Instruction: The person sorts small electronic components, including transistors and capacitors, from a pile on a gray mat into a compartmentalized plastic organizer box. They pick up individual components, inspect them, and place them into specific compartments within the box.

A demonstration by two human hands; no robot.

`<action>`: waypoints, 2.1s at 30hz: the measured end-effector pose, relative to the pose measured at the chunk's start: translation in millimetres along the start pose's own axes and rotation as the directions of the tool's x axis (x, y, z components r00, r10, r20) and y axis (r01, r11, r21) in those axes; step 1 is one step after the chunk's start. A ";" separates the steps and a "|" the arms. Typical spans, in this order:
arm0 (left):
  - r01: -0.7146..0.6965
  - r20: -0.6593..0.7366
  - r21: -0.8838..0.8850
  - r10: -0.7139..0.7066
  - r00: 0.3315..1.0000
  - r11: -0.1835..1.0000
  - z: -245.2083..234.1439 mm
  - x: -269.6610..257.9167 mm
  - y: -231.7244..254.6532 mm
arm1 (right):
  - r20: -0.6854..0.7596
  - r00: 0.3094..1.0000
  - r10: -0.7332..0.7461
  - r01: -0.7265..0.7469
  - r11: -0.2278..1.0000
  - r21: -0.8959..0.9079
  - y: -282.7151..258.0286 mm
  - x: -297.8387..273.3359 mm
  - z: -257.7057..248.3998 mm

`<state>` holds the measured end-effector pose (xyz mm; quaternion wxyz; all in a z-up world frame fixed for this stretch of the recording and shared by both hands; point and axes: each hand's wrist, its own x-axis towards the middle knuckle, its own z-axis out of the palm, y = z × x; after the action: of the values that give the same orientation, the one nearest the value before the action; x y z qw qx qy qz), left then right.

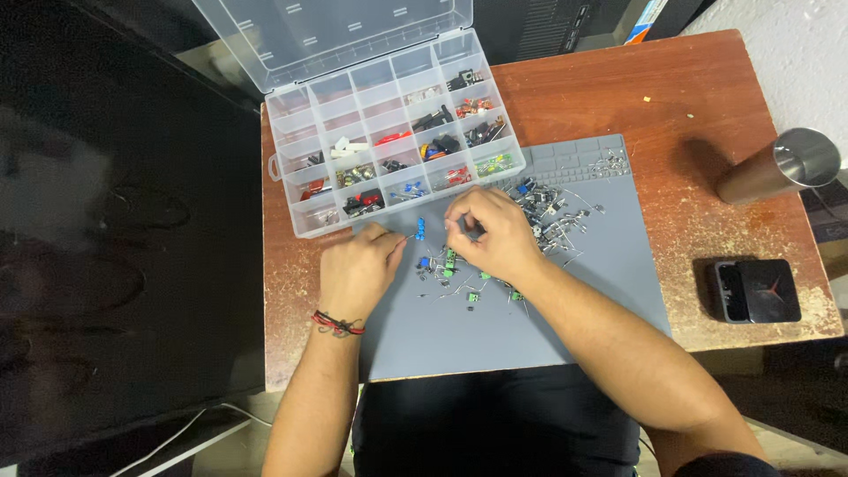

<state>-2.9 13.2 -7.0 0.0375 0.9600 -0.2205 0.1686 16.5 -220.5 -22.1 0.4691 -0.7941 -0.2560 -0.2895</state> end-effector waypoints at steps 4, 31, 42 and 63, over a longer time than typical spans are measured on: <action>0.073 0.067 0.002 -0.072 0.995 0.997 2.3 0.4 5.0 | 0.007 1.000 0.022 -0.022 1.000 0.016 2.4 -3.6 2.8; 0.285 -0.249 -0.038 -0.285 0.926 0.958 -46.1 18.4 -65.6 | 0.122 0.991 0.045 -0.039 0.998 -0.049 1.1 1.1 -2.7; 0.377 -0.088 0.097 -0.370 0.925 0.921 -10.0 28.9 -98.7 | 0.155 0.987 0.042 -0.034 0.998 -0.054 2.4 3.3 -4.5; -0.011 -0.152 -0.903 -0.295 0.943 0.430 -108.0 -2.8 24.3 | 0.254 0.966 0.050 0.005 0.977 -0.211 3.3 5.9 -8.6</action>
<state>-49.1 8.3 93.6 0.5837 0.7741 -0.1852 0.1603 21.0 -228.8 -16.5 0.3487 -0.8730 -0.2736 -0.2038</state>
